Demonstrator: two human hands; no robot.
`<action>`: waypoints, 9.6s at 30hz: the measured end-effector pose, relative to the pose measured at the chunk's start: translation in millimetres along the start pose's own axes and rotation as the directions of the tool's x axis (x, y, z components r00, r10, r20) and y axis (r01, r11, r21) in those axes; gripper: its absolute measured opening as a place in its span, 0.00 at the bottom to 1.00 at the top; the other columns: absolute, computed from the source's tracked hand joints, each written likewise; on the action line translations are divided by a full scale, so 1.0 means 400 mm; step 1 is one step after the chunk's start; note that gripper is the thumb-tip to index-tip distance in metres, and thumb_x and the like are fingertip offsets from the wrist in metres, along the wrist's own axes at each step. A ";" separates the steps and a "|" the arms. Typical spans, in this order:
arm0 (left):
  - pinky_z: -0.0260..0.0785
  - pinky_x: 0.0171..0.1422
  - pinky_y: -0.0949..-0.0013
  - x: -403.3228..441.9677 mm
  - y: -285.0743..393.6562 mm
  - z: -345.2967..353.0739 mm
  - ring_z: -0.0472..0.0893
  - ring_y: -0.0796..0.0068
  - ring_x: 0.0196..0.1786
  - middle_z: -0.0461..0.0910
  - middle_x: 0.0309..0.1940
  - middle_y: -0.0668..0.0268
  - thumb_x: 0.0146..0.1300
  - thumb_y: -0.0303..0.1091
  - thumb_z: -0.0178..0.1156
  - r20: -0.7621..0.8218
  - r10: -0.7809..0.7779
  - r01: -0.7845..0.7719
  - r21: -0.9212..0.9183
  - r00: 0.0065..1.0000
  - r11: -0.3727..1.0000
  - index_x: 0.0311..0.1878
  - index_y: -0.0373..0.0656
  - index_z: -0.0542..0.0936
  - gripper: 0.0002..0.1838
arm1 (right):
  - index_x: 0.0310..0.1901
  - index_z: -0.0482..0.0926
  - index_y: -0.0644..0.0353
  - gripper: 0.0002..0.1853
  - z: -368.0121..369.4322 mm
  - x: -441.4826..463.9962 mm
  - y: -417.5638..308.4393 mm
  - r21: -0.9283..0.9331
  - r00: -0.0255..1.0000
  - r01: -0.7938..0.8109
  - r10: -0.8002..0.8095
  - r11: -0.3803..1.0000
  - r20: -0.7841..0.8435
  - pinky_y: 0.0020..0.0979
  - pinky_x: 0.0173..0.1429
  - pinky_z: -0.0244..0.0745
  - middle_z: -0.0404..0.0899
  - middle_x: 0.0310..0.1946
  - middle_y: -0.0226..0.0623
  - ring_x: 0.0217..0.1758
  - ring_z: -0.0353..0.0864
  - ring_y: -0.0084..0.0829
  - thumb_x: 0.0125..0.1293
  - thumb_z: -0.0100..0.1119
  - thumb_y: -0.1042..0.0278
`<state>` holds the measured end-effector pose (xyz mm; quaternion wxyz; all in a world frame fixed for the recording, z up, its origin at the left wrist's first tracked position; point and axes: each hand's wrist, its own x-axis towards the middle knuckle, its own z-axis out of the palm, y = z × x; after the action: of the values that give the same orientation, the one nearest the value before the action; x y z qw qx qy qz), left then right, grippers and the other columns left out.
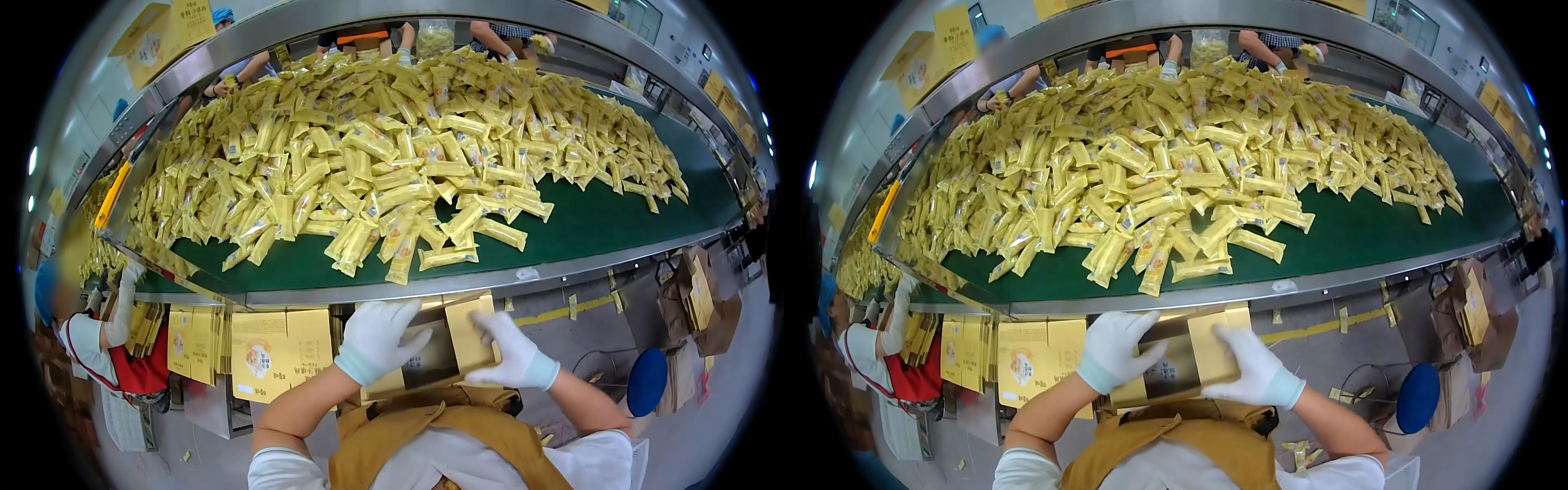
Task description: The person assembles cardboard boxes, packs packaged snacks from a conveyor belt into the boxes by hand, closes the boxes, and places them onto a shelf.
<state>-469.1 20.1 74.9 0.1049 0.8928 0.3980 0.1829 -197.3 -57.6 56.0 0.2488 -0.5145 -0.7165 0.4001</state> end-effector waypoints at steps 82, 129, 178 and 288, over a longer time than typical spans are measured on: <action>0.71 0.66 0.53 -0.009 -0.210 0.329 0.77 0.43 0.60 0.77 0.59 0.45 0.67 0.26 0.60 -0.414 -0.463 0.302 -0.397 0.784 0.866 0.66 0.34 0.74 0.24 | 0.66 0.71 0.69 0.26 0.028 0.246 0.287 -0.454 0.769 -0.041 -0.262 0.890 -0.584 0.47 0.71 0.67 0.74 0.64 0.56 0.67 0.73 0.54 0.64 0.55 0.80; 0.78 0.51 0.56 0.212 -0.335 0.146 0.85 0.58 0.48 0.86 0.45 0.61 0.61 0.36 0.64 0.025 -0.387 0.378 0.162 0.922 0.912 0.58 0.53 0.79 0.21 | 0.45 0.79 0.53 0.11 -0.084 0.473 0.348 -0.747 0.962 0.039 -0.226 0.664 -0.152 0.44 0.44 0.78 0.83 0.33 0.40 0.38 0.85 0.46 0.59 0.59 0.73; 0.68 0.71 0.56 0.309 -0.343 0.138 0.74 0.49 0.68 0.68 0.69 0.47 0.38 0.68 0.76 0.524 -0.480 0.376 0.299 0.703 0.877 0.70 0.44 0.72 0.57 | 0.59 0.77 0.63 0.49 -0.243 0.334 0.325 -0.791 0.971 -0.227 0.194 0.569 -0.140 0.43 0.66 0.68 0.71 0.60 0.54 0.61 0.72 0.53 0.39 0.75 0.34; 0.70 0.62 0.56 0.277 -0.358 0.128 0.78 0.53 0.56 0.78 0.49 0.57 0.62 0.51 0.67 0.393 -0.175 0.170 0.047 0.903 0.984 0.58 0.47 0.81 0.25 | 0.53 0.80 0.60 0.22 -0.262 0.235 0.407 -0.429 0.906 -0.380 0.234 0.819 -0.354 0.43 0.58 0.76 0.82 0.51 0.49 0.54 0.80 0.51 0.59 0.71 0.62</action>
<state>-476.1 195.6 7.5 0.1935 0.8733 0.4470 -0.0137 -61.9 88.3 -26.0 0.1428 -0.7221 -0.6570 0.1627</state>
